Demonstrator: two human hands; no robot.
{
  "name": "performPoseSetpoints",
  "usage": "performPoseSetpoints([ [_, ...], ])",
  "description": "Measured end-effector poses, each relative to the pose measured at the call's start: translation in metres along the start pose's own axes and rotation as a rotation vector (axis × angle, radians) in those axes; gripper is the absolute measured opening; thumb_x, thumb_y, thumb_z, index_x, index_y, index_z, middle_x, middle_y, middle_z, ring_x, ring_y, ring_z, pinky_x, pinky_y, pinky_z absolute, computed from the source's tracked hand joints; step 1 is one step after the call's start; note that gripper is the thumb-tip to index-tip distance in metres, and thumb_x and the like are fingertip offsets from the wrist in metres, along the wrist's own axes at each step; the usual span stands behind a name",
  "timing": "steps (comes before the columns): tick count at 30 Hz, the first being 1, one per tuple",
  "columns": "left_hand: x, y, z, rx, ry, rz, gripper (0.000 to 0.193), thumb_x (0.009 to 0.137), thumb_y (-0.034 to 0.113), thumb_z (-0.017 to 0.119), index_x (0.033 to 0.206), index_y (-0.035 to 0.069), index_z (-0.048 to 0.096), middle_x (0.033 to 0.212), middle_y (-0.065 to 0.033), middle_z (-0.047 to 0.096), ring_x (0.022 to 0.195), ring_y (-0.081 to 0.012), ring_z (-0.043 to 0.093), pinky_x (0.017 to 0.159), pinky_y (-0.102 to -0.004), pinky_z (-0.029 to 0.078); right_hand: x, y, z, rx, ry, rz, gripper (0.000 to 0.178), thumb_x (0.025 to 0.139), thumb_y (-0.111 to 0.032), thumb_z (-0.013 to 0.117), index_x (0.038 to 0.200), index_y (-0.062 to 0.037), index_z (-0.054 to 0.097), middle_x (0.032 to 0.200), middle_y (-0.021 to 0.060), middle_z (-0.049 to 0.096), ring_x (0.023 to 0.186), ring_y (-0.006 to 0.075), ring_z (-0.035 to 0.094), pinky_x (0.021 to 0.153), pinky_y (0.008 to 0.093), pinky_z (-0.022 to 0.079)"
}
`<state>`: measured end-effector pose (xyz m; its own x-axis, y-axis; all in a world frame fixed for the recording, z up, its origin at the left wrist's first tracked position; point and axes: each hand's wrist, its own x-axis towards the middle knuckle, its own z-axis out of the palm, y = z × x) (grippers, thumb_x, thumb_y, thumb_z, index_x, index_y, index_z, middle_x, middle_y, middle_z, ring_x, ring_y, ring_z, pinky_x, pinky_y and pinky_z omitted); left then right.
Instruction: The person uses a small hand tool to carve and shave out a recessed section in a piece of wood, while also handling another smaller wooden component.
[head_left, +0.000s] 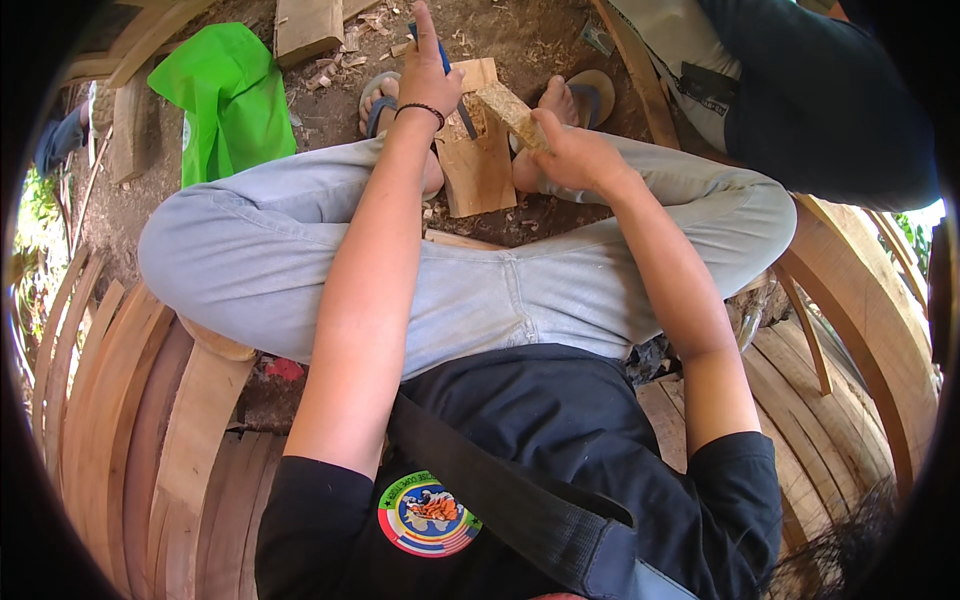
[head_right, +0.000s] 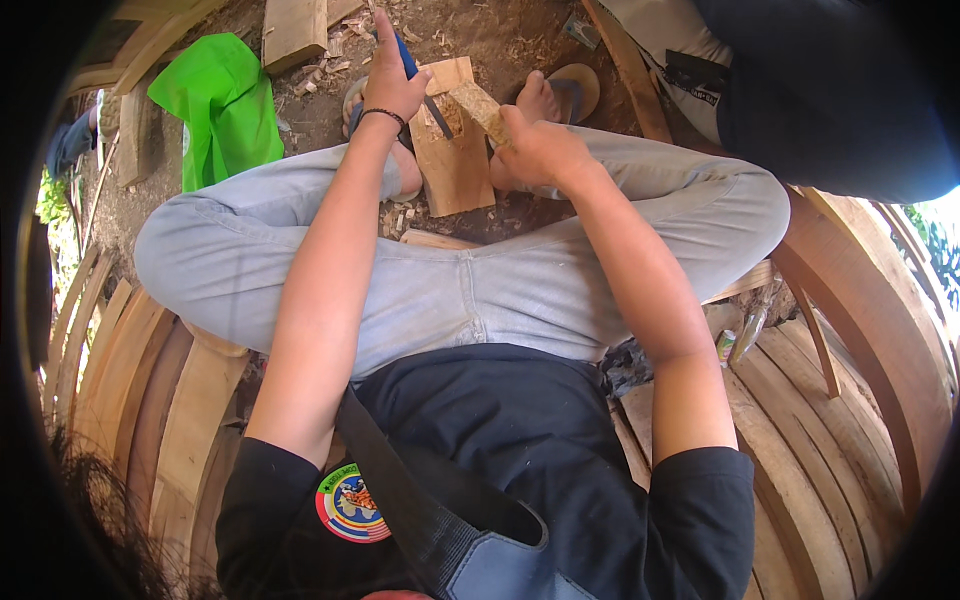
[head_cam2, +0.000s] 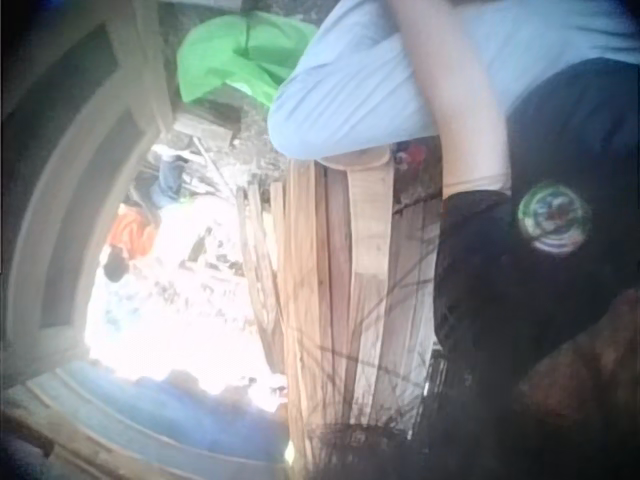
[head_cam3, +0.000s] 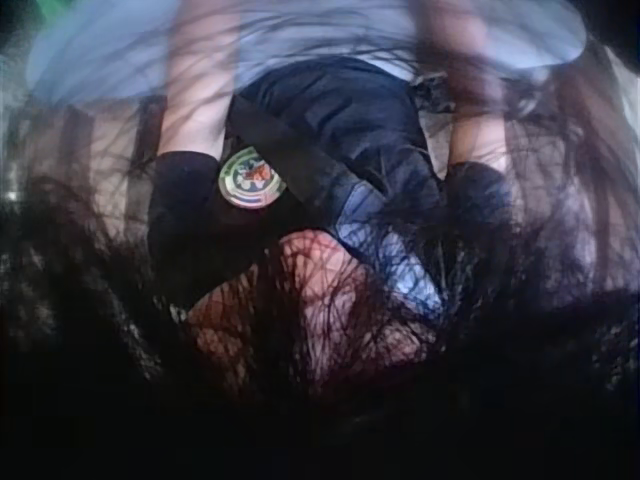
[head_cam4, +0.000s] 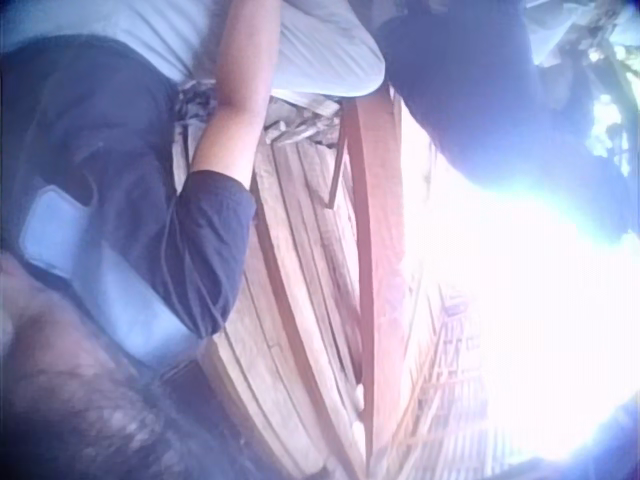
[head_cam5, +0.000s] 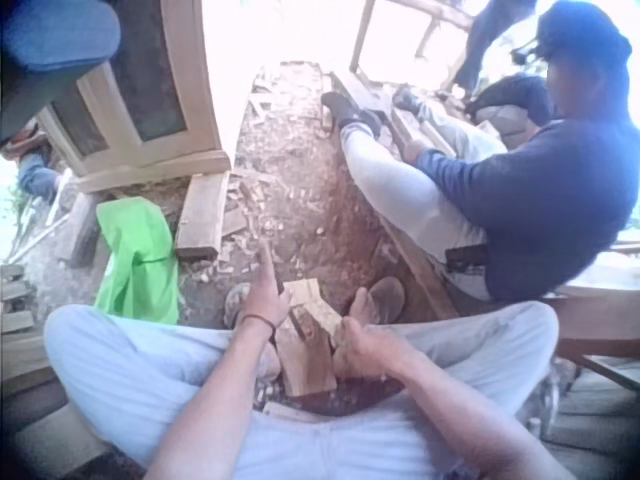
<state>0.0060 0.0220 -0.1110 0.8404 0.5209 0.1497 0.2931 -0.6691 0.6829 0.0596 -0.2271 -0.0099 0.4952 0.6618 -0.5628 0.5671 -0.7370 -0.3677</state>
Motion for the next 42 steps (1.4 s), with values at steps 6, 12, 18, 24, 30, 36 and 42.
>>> performPoseSetpoints([
  [6, 0.003, 0.013, 0.01, 0.016, -0.035, 0.124, 0.115, 0.076, 0.002, 0.073, 0.163, 0.004, -0.002, 0.115, -0.0327, 0.062, 0.104, -0.0494, 0.061, 0.093, -0.0538, 0.048, 0.001, 0.002, 0.003, -0.004, -0.007, 0.011, 0.057, 0.098, -0.032, 0.06, 0.146, -0.0087, 0.038, 0.11, 0.0315, 0.069, 0.104, 0.0493, 0.065, 0.089, 0.0557, 0.05],
  [12, 0.0, 0.024, 0.008, -0.022, -0.05, -0.038, 0.124, 0.076, 0.005, 0.077, 0.162, 0.006, -0.011, 0.107, -0.0337, 0.061, 0.098, -0.0491, 0.061, 0.088, -0.0534, 0.049, 0.0, 0.007, 0.005, 0.011, -0.007, 0.0, 0.057, 0.098, -0.031, 0.059, 0.146, -0.0083, 0.036, 0.112, 0.0318, 0.068, 0.105, 0.0493, 0.065, 0.09, 0.0557, 0.05],
  [18, -0.002, 0.017, 0.012, -0.094, 0.007, -0.066, 0.108, 0.075, 0.009, 0.079, 0.16, 0.004, 0.013, 0.107, -0.032, 0.064, 0.099, -0.0469, 0.064, 0.088, -0.05, 0.052, 0.002, 0.008, 0.008, 0.003, -0.008, -0.007, 0.057, 0.099, -0.031, 0.058, 0.145, -0.0073, 0.035, 0.114, 0.0319, 0.068, 0.107, 0.0497, 0.064, 0.091, 0.0555, 0.05],
  [24, 0.014, 0.005, -0.002, -0.12, -0.334, -0.233, 0.048, 0.083, 0.026, 0.083, 0.123, 0.009, 0.064, 0.106, -0.0122, 0.075, 0.097, -0.0238, 0.073, 0.086, -0.0375, 0.057, 0.003, 0.007, 0.008, 0.008, -0.041, -0.001, 0.056, 0.1, -0.031, 0.058, 0.145, -0.007, 0.035, 0.115, 0.0327, 0.067, 0.108, 0.0503, 0.063, 0.092, 0.0558, 0.049],
  [30, 0.028, 0.022, -0.022, -0.034, -0.362, -0.362, 0.039, 0.072, 0.024, 0.079, 0.102, 0.001, 0.071, 0.098, -0.0267, 0.073, 0.097, -0.0402, 0.072, 0.085, -0.0464, 0.057, 0.002, 0.005, 0.006, 0.017, -0.055, 0.006, 0.056, 0.1, -0.03, 0.058, 0.145, -0.0072, 0.035, 0.114, 0.0342, 0.067, 0.109, 0.0508, 0.063, 0.093, 0.0556, 0.049],
  [36, 0.026, 0.012, -0.019, -0.017, -0.273, -0.359, 0.038, 0.074, 0.029, 0.08, 0.097, 0.0, 0.073, 0.097, -0.0252, 0.074, 0.096, -0.0386, 0.073, 0.085, -0.0454, 0.058, 0.003, 0.007, 0.006, 0.02, -0.052, -0.007, 0.056, 0.1, -0.028, 0.058, 0.146, -0.0062, 0.035, 0.111, 0.036, 0.066, 0.109, 0.0513, 0.063, 0.092, 0.0556, 0.049],
  [42, 0.027, 0.021, -0.022, -0.059, -0.279, -0.371, 0.036, 0.075, 0.03, 0.08, 0.096, 0.001, 0.073, 0.094, -0.0245, 0.074, 0.094, -0.0378, 0.074, 0.084, -0.0451, 0.058, 0.003, 0.009, 0.007, 0.016, -0.036, -0.011, 0.056, 0.1, -0.027, 0.058, 0.147, -0.0059, 0.034, 0.111, 0.0356, 0.067, 0.109, 0.0511, 0.063, 0.092, 0.0553, 0.049],
])
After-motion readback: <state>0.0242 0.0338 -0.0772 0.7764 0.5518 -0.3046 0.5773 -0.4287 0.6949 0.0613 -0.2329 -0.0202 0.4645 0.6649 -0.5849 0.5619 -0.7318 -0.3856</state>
